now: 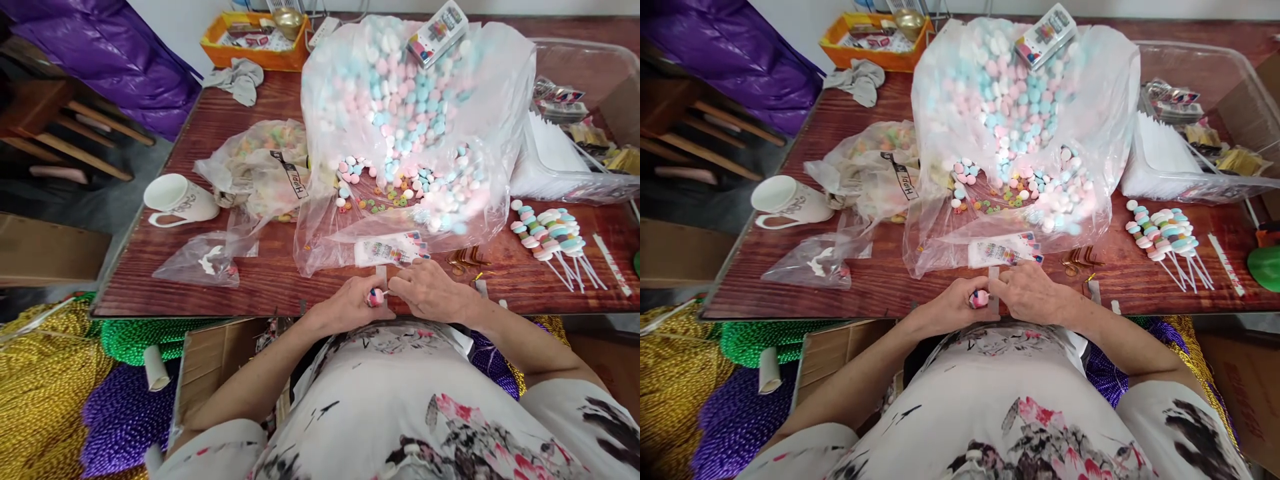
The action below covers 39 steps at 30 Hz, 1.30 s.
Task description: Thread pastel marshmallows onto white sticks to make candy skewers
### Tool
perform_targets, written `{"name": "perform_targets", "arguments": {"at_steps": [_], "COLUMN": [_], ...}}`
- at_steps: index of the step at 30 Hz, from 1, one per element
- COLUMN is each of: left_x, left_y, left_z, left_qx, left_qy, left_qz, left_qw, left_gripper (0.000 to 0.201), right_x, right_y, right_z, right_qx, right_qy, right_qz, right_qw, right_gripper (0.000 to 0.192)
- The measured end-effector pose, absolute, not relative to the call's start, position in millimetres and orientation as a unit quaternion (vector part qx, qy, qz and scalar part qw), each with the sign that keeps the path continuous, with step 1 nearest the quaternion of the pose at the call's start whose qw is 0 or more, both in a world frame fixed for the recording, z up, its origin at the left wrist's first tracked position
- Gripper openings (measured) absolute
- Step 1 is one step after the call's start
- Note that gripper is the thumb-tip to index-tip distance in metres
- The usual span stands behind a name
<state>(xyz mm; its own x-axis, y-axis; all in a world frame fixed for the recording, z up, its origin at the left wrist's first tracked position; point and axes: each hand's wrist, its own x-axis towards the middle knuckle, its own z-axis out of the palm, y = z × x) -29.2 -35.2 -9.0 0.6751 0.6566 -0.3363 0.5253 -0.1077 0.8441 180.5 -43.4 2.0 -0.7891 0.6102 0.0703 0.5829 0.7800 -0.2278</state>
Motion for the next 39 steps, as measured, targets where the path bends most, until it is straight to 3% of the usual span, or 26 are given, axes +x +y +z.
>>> {"name": "perform_targets", "arguments": {"at_steps": [2,5,10,15,20,27,39], "left_x": [-35.2,-42.4,-44.0,-40.2,-34.5,-28.5,-15.5], "left_y": [-32.1,-29.1,-32.1,-43.8,-51.5,-58.7,-70.4], "left_z": [-6.8,-4.0,-0.1,8.0,16.4,22.4,29.7], "left_qx": [0.701,0.686,0.805,0.913,0.942,0.947,0.946], "left_qy": [0.374,0.376,0.367,0.339,0.318,0.317,0.318], "left_qz": [0.102,0.184,0.241,0.177,0.100,0.055,0.021], "left_qw": [0.598,0.594,0.399,0.139,0.026,-0.020,-0.051], "left_gripper": [0.041,0.030,0.018,0.020,0.020,0.017,0.019], "right_x": [187.7,197.1,198.3,195.6,191.9,188.0,181.8], "right_y": [-40.4,-38.3,-41.5,-44.3,-45.4,-46.6,-60.5], "right_z": [3.3,6.4,8.7,6.6,6.5,10.8,17.9], "right_qx": [-0.300,-0.289,-0.285,-0.322,-0.324,-0.317,-0.385], "right_qy": [-0.946,-0.945,-0.940,-0.930,-0.932,-0.934,-0.920], "right_qz": [0.067,0.016,-0.023,-0.031,-0.015,-0.030,0.028], "right_qw": [0.106,0.151,0.185,0.174,0.164,0.165,0.065], "right_gripper": [0.011,0.016,0.019,0.017,0.017,0.018,0.008]}}
